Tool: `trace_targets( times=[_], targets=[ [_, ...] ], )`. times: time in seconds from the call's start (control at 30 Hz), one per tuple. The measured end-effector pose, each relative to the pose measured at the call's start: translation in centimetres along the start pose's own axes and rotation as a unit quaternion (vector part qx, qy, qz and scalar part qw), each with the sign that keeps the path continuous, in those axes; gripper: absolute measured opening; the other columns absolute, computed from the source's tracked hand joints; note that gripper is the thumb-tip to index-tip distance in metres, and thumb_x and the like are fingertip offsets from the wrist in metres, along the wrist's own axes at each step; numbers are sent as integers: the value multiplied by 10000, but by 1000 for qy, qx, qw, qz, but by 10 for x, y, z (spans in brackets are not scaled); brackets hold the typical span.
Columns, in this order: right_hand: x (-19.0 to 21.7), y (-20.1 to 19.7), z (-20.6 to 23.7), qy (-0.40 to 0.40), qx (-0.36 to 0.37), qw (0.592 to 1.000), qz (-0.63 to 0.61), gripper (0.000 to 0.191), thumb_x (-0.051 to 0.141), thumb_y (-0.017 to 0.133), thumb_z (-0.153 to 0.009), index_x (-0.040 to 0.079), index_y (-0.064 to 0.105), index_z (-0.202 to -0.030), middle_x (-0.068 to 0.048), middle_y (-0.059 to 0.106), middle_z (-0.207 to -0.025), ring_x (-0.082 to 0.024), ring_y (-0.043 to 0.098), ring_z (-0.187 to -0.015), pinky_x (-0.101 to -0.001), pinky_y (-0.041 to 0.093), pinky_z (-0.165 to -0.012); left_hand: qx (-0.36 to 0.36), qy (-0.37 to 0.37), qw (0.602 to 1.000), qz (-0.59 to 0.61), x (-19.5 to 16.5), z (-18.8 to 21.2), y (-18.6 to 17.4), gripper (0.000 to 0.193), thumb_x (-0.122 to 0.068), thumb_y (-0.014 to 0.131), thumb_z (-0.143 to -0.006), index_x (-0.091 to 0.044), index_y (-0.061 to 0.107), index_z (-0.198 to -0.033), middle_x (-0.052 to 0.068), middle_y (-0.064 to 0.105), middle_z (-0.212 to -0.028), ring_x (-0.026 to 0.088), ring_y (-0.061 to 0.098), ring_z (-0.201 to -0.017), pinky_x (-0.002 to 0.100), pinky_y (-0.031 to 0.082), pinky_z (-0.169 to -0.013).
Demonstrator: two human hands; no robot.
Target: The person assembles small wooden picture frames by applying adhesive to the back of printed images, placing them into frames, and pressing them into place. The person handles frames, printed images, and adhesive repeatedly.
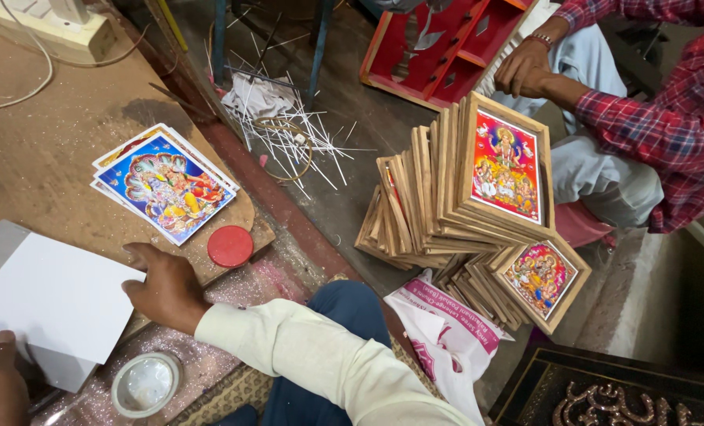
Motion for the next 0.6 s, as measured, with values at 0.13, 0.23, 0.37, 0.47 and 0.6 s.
trace_targets(
  times=[0.13,0.23,0.37,0.47,0.6],
  targets=[
    [9,-3,1,-21,5,1000,20,643,138,757,-831,28,578,-1438,-226,722,-1203,-380,727,-1024,-427,572,-933,0,19,1000,-12,7,-2,2,364,-197,602,-1139,-68,500,-1464,187,573,-1446,306,638,-1230,417,569,-954],
    [14,-5,3,-17,10,999,34,650,145,761,-826,29,577,-1439,-234,714,-1214,-393,714,-1037,-446,558,-946,10,11,1000,6,9,-4,5,362,-203,603,-1153,-67,496,-1471,218,563,-1405,317,645,-1212,424,569,-956],
    [16,-4,3,-3,29,999,26,654,150,747,-818,35,576,-1438,-226,709,-1256,-381,714,-1038,-441,556,-947,9,-20,1000,4,6,-4,6,418,-241,605,-1158,-110,496,-1540,206,561,-1390,319,643,-1190,438,572,-927],
    [13,0,4,17,52,998,29,646,156,738,-825,39,577,-1440,-224,706,-1259,-371,723,-983,-440,556,-943,10,-10,1000,3,-8,2,8,425,-253,587,-1125,-120,483,-1515,199,546,-1379,307,631,-1159,412,570,-899],
    [9,4,6,-40,28,998,32,585,140,738,-852,16,578,-1401,-217,705,-1242,-369,705,-1097,-428,550,-995,5,7,1000,-14,-21,13,7,401,-253,585,-1101,-109,482,-1461,194,579,-1320,280,644,-1082,378,560,-831]
  ],
)
Point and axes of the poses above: each hand's wrist, its own z-axis away from the middle knuckle, its own y-axis out of the palm, x = y × z, the point moved 5 cm from there along -z, towards the middle knuckle
